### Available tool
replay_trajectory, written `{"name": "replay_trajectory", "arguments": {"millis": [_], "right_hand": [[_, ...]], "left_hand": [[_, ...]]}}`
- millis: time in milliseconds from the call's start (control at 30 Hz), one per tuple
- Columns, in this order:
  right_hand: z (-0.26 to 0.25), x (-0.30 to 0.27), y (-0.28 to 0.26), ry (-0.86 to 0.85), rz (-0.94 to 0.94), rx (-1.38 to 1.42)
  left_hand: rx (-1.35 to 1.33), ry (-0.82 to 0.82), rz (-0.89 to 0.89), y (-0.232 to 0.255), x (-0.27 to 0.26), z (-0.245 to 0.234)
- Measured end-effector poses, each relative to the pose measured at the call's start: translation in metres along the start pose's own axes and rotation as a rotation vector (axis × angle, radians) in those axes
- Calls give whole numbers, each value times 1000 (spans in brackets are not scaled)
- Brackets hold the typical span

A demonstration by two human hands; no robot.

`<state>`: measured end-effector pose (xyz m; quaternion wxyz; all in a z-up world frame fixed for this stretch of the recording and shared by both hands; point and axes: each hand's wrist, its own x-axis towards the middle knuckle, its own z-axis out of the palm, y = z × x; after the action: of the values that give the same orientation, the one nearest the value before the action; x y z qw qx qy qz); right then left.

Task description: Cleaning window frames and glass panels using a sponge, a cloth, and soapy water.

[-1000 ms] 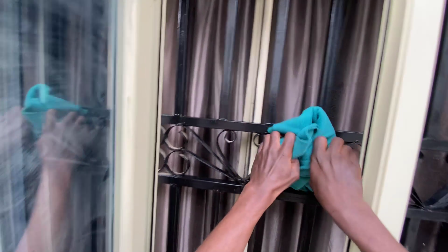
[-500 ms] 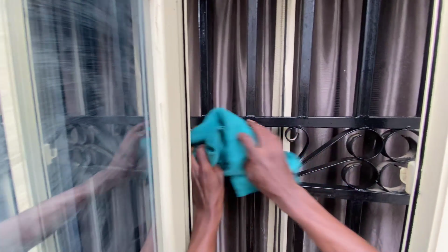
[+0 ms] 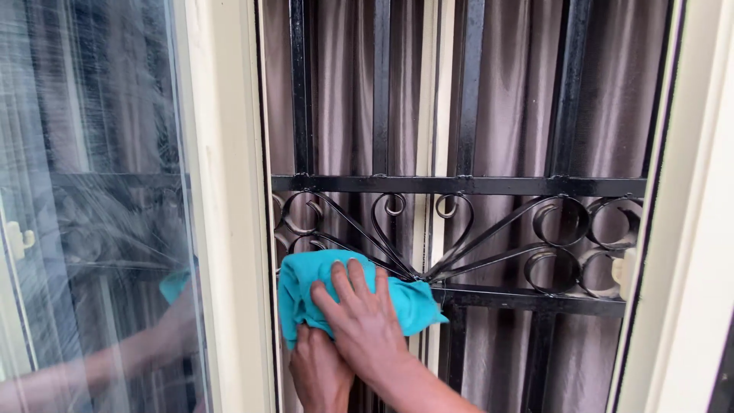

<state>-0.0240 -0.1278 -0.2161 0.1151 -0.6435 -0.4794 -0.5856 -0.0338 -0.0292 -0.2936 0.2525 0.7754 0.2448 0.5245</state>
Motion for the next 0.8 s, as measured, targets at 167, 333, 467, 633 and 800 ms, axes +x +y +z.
{"name": "replay_trajectory", "arguments": {"millis": [167,333,467,633,800], "right_hand": [[-61,16,60,-172,187,52],[-82,28,105,32,167,-176],[-76,27,93,-181,255,-210],[-51,11,73,-289,433,-141],[-54,19,93,-552,475,-167]], "left_hand": [[-64,-202,211,65,2,-26],[-164,54,469,128,39,-54],[-326,158,524,132,57,-61],[-272,-164,417,128,49,-75],[-120,-232,447,132,53,-63]]}}
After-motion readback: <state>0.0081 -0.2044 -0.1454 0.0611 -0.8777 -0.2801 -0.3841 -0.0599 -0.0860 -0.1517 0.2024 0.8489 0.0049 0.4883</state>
